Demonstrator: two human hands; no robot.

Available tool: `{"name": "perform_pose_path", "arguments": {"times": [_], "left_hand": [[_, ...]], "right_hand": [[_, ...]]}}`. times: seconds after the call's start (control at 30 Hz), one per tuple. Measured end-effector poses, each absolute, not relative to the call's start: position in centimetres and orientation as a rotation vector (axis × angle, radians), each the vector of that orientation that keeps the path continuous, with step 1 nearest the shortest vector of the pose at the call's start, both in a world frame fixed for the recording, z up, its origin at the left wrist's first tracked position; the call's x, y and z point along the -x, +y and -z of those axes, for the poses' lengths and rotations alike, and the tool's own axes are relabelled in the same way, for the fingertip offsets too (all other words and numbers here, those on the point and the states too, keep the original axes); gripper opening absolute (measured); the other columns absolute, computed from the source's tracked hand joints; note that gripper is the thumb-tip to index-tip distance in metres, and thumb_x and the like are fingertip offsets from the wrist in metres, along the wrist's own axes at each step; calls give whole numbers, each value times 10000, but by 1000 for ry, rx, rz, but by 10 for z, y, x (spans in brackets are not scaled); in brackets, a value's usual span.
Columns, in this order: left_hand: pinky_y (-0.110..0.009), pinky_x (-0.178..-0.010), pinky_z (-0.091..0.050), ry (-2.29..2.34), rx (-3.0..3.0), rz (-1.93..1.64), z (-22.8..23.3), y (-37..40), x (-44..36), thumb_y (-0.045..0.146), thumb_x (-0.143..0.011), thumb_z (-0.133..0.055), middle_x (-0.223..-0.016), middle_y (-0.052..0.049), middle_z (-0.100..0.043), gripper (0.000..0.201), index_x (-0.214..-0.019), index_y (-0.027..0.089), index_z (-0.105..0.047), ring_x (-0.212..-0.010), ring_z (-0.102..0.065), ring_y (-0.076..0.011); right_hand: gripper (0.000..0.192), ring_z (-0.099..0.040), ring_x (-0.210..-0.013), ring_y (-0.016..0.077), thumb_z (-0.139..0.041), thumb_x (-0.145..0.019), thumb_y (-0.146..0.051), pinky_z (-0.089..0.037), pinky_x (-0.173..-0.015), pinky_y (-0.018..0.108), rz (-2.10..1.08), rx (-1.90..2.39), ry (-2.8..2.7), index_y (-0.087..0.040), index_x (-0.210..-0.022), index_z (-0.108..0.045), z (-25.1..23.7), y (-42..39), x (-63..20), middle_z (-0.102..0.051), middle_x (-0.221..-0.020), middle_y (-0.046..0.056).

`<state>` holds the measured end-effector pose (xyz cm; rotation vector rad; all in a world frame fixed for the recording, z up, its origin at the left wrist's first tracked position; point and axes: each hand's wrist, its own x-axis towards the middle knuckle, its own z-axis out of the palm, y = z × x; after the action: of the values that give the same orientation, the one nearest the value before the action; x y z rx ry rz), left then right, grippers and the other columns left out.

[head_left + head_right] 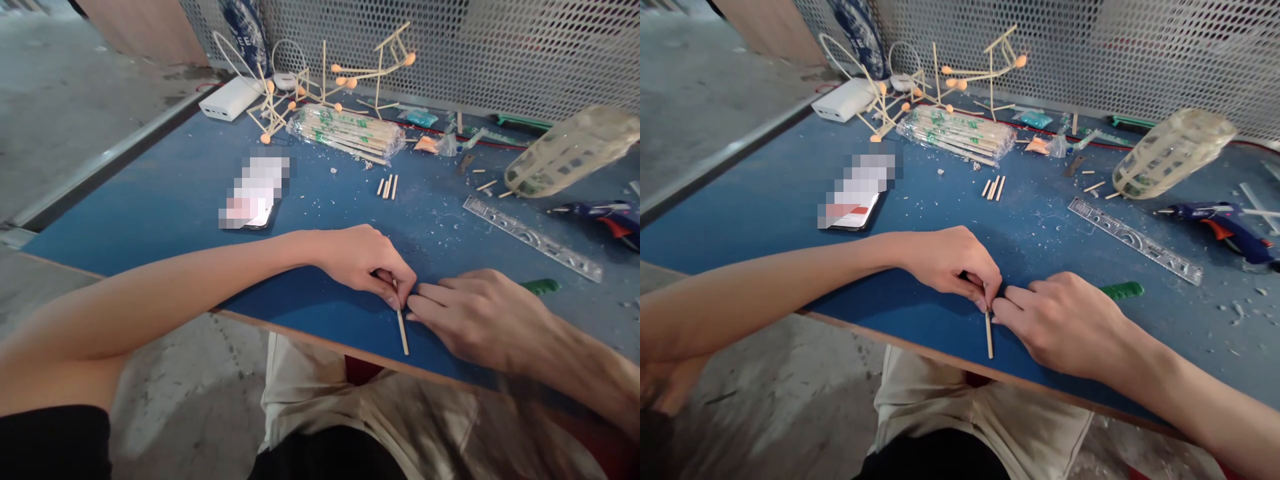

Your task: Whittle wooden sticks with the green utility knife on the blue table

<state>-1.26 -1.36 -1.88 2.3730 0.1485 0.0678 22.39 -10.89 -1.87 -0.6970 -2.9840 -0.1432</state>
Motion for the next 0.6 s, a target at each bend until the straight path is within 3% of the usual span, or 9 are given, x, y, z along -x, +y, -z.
{"name": "perform_pose_path", "arguments": {"times": [0.27, 0.47, 0.6], "left_hand": [[-216, -698, -437, 178, -2415, -87, 18, -16, 13, 350, -943, -648, -914, 68, -780, 97, -932, 334, -743, -835, -709, -112], [-211, -710, -454, 159, -2350, -46, 17, -15, 15, 339, -945, -645, -930, 73, -783, 107, -958, 352, -750, -857, -712, -114], [-207, -700, -452, 157, -2341, -60, 17, -15, 15, 351, -942, -651, -918, 69, -783, 102, -950, 351, -753, -849, -714, -115]], "right_hand": [[241, -547, -538, 191, -442, -902, -114, -287, -520, 380, 231, 783, -2965, -254, -1011, -605, 23, -120, -218, -643, -757, -23], [184, -543, -533, 191, -437, -913, -126, -310, -516, 375, 101, 765, -2923, -269, -838, -524, 19, -115, -223, -585, -702, -45], [171, -540, -535, 191, -455, -919, -142, -311, -526, 369, 93, 788, -2931, -275, -818, -491, 18, -115, -226, -568, -691, -49]]}}
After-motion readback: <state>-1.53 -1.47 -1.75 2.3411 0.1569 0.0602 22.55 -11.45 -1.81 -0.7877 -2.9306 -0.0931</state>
